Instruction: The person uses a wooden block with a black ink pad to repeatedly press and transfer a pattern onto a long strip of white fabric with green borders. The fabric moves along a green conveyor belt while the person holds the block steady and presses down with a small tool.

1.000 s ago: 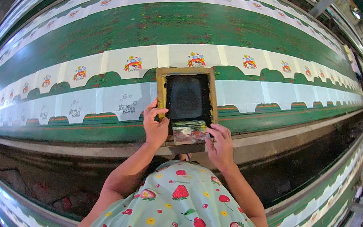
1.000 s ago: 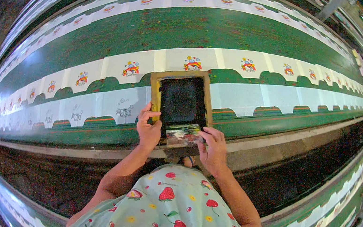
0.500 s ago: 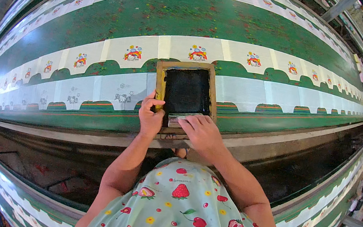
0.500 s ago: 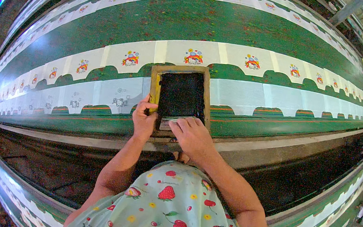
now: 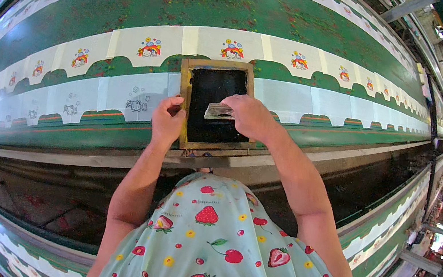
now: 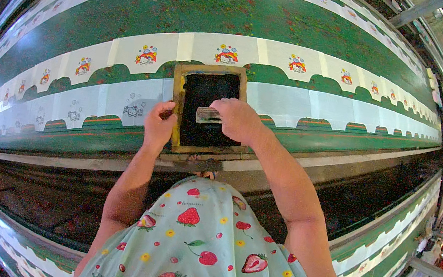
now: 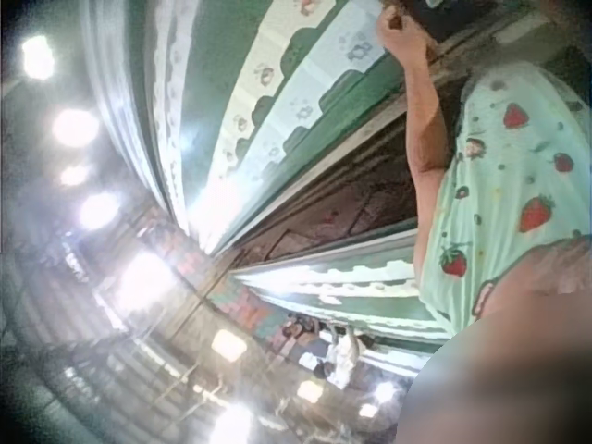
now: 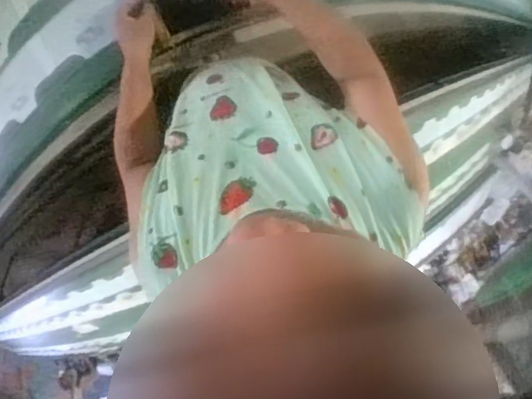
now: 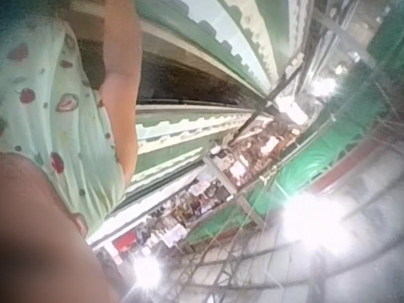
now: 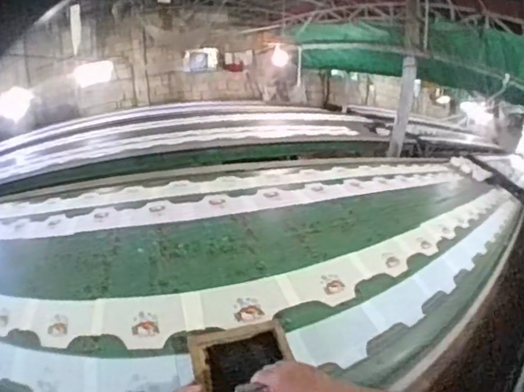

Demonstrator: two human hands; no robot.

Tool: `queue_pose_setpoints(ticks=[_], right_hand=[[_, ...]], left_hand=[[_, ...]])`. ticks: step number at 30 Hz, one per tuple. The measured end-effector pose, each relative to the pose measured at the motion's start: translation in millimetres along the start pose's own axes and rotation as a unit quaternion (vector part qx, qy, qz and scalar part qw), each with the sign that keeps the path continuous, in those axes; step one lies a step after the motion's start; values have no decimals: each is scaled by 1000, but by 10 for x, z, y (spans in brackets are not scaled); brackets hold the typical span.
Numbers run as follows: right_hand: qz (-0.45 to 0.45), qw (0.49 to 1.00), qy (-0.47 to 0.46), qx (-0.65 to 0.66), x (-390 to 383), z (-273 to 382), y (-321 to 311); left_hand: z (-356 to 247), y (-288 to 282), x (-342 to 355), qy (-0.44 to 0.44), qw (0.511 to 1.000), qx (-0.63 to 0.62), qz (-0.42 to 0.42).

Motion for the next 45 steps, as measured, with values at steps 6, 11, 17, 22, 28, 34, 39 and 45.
queue_pose_setpoints(ticks=[6,11,17,22,28,34,39,45], right_hand=[[78,992,64,81,-42,-183,132],[141,979,80,123,86,-318,304],[250,961,56,109,295,-419,545],[301,939,32,162,409,-515,585],[325,915,-6,238,545,-629,473],[179,976,-31,121,939,-642,-114],[-50,997,-36,-50,1002,-395,-560],[-50,997,34,-44,861,-368,-461]], left_hand=[[-102,-7,79,-33,999,21,28],[-113,-10,110,-40,998,50,25],[-113,-34,116,-65,996,61,28],[-191,-44,111,-59,995,83,23],[-199,-47,108,-42,996,74,31],[-139,-34,117,-60,997,28,34],[-165,-39,124,-64,994,76,48],[-120,-28,130,-65,994,69,48]])
Point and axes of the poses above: each hand's wrist, its own x-axis towards the middle knuckle, its own y-axis out of the palm, z = x × y, the point moved 10 cm from there along x, towards the middle knuckle, and after that the axes turned 10 degrees about z, right-handed, at the moved point
